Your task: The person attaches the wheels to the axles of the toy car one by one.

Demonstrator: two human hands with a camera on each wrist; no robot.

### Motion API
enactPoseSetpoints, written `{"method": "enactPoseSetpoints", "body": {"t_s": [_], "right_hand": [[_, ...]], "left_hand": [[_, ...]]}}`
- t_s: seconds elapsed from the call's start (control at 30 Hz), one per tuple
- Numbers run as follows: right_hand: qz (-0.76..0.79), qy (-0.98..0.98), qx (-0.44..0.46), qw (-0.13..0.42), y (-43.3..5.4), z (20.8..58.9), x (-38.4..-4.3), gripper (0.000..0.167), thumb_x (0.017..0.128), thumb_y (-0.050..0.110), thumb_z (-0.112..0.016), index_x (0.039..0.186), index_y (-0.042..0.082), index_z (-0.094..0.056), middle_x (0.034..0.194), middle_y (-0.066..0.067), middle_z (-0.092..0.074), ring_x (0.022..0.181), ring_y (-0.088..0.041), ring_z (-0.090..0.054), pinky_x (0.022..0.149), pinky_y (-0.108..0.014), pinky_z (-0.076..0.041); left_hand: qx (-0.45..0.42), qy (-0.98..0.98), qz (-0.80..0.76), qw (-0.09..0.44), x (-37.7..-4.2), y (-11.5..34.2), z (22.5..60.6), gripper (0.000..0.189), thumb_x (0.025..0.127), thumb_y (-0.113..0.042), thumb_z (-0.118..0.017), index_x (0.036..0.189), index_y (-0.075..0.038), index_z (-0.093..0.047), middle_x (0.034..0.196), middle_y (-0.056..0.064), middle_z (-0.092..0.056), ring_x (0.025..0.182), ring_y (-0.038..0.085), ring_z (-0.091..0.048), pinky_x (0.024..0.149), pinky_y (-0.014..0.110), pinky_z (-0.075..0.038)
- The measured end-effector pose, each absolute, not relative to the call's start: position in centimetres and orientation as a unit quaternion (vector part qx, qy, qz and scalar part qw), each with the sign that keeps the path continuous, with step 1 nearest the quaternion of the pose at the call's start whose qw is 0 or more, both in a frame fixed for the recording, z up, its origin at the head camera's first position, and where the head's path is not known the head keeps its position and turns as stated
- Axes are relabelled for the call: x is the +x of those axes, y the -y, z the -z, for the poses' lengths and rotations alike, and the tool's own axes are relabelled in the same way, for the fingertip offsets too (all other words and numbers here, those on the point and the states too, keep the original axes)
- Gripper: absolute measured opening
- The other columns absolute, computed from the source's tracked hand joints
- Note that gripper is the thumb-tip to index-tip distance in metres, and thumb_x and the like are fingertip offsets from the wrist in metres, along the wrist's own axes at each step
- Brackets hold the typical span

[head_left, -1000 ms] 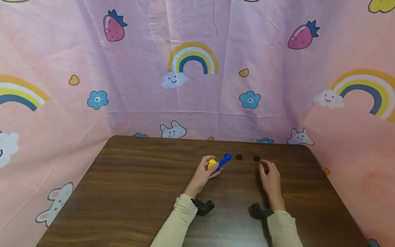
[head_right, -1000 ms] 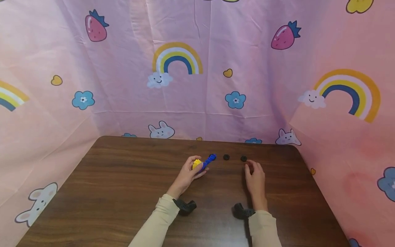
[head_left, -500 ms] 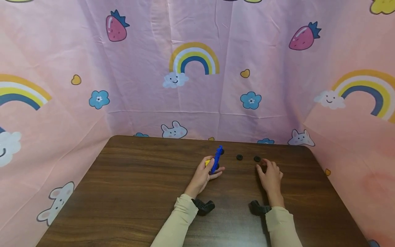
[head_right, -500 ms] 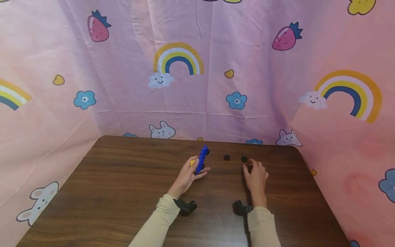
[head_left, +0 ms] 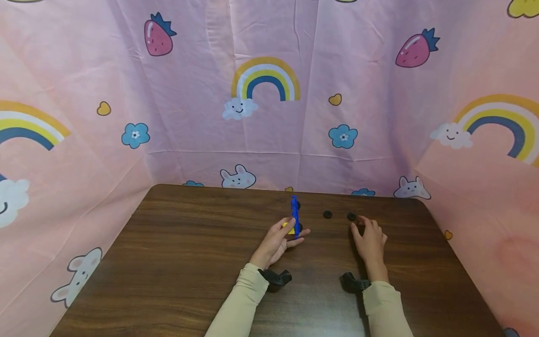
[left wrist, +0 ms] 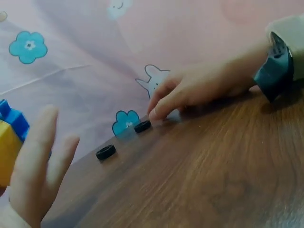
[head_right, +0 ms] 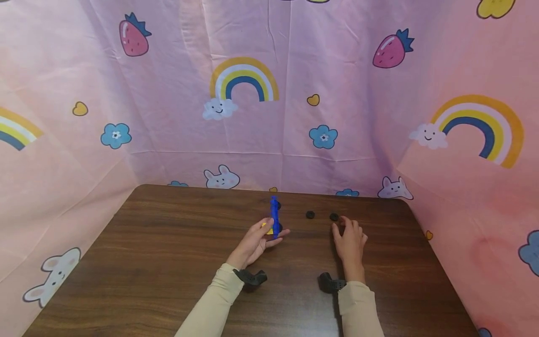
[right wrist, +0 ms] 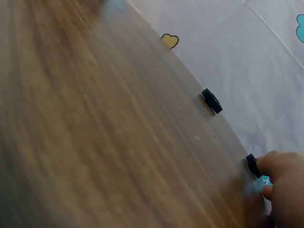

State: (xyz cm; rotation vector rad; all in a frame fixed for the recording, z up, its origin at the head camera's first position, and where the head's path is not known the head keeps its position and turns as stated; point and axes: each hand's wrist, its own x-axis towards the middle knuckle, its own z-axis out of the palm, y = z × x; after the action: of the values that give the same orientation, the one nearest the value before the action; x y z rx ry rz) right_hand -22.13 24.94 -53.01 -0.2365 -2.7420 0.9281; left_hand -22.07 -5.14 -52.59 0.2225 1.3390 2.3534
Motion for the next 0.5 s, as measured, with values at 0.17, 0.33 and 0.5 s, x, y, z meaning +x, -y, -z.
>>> {"method": "enactPoseSetpoints", "body": {"t_s": [0.17, 0.33, 0.5], "right_hand": [[-0.311, 0.94, -0.081, 0.113, -24.8, 53.0, -22.22, 0.051, 0.107, 0.034, -0.057, 0.147, 0.002, -0.051, 0.137, -0.024, -0.055, 0.132, -0.046, -0.044, 0.113, -0.066, -0.023], [-0.306, 0.942, -0.083, 0.109, -24.72, 53.06, -22.33, 0.053, 0.107, 0.036, -0.058, 0.147, 0.002, -0.05, 0.137, -0.024, -0.054, 0.132, -0.047, -0.044, 0.113, -0.066, -0.022], [-0.299, 0.944, -0.088, 0.108, -24.82, 53.06, -22.54, 0.054, 0.106, 0.038, -0.059, 0.147, 0.003, -0.05, 0.136, -0.023, -0.054, 0.133, -0.046, -0.044, 0.112, -0.065, -0.023]], "left_hand": [[0.058, -0.489, -0.845, 0.208, -21.95, 5.24, 52.46, 0.052, 0.11, -0.031, -0.054, 0.147, 0.003, -0.039, 0.123, 0.009, -0.055, 0.125, 0.027, -0.07, 0.095, 0.034, -0.06], [0.06, -0.516, -0.833, 0.191, -21.82, 5.23, 52.56, 0.043, 0.109, -0.028, -0.056, 0.139, 0.001, -0.045, 0.12, 0.009, -0.064, 0.123, 0.027, -0.07, 0.097, 0.038, -0.06], [0.079, -0.551, -0.815, 0.158, -21.82, 5.07, 52.77, 0.02, 0.107, -0.022, -0.058, 0.119, -0.007, -0.054, 0.121, 0.008, -0.069, 0.11, 0.016, -0.066, 0.095, 0.029, -0.053]]}}
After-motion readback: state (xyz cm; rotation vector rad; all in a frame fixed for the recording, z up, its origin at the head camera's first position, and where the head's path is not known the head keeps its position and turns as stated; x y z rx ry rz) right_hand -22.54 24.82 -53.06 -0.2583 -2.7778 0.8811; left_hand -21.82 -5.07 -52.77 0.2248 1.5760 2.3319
